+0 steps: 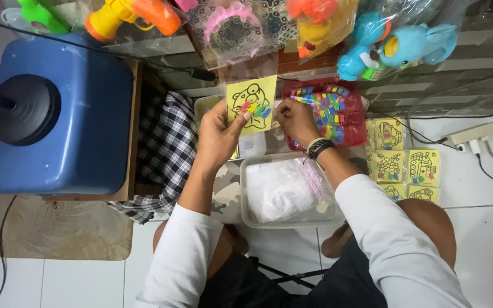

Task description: Packing small yellow stickers and colorful beads into plastic zip-lock bags.

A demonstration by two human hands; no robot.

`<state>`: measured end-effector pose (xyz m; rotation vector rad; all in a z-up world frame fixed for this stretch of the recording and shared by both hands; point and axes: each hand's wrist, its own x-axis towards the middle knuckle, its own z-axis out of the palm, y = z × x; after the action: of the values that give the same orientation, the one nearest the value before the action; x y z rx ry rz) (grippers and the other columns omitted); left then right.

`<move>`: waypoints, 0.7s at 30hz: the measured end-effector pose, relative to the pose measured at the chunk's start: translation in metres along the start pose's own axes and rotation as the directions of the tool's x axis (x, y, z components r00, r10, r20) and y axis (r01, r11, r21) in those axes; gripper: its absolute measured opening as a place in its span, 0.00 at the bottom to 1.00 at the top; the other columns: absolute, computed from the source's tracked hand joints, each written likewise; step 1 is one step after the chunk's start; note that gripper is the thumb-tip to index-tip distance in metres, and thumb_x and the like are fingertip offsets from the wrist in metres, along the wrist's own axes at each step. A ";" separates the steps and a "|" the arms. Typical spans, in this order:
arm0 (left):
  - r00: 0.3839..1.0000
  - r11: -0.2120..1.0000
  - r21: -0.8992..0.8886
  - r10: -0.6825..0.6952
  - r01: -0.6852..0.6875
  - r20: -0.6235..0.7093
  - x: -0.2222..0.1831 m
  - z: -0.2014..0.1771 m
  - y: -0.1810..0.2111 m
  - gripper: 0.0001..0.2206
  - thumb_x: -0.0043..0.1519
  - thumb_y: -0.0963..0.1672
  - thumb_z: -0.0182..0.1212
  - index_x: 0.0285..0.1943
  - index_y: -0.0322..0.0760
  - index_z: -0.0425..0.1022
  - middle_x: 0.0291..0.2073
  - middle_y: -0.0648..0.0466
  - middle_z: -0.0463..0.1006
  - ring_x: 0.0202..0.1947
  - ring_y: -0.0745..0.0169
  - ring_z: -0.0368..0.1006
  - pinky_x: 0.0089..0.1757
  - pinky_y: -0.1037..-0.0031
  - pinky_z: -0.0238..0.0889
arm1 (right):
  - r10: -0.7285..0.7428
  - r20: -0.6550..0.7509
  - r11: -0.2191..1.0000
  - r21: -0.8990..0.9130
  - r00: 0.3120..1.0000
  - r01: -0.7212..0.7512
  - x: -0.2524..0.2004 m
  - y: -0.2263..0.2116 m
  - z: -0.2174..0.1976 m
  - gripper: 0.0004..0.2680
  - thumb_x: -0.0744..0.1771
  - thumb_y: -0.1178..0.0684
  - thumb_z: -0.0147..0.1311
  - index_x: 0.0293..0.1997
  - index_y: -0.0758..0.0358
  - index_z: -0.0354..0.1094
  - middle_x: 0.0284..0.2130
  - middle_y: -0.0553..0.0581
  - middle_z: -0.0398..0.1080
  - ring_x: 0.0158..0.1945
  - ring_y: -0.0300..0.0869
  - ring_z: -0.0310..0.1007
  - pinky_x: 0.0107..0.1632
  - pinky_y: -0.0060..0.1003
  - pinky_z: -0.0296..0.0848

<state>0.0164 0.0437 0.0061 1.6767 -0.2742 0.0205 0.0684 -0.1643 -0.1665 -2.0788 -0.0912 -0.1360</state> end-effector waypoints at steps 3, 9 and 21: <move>1.000 1.000 0.014 -0.005 0.005 0.003 0.000 -0.003 -0.002 0.05 0.63 0.37 0.65 0.46 0.29 0.77 0.30 0.52 0.79 0.32 0.69 0.69 0.39 0.74 0.69 | -0.011 -0.049 1.000 -0.010 0.999 0.011 0.002 -0.005 -0.004 0.04 0.64 0.60 0.59 0.39 0.59 0.76 0.32 0.63 0.78 0.41 0.58 0.79 0.45 0.48 0.76; 1.000 0.998 0.055 0.015 -0.016 0.024 0.003 -0.001 -0.001 0.04 0.63 0.37 0.65 0.44 0.29 0.77 0.27 0.50 0.79 0.32 0.67 0.69 0.40 0.70 0.69 | -0.083 -0.216 0.918 0.363 0.973 0.159 0.019 -0.046 -0.055 0.06 0.68 0.67 0.56 0.46 0.66 0.72 0.31 0.57 0.75 0.30 0.37 0.75 0.33 0.28 0.75; 0.988 0.983 0.184 -0.023 -0.005 0.151 -0.004 0.025 -0.015 0.07 0.62 0.37 0.63 0.48 0.28 0.78 0.35 0.55 0.82 0.31 0.71 0.72 0.34 0.79 0.68 | -0.293 -0.197 0.846 0.401 0.935 0.350 -0.043 -0.181 -0.184 0.06 0.70 0.68 0.55 0.48 0.66 0.64 0.45 0.59 0.73 0.47 0.39 0.74 0.55 0.28 0.73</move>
<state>0.0123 0.0216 -0.0125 1.8665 -0.3904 -0.0925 -0.0070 -0.2366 0.0734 -1.5900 -0.3629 -0.4187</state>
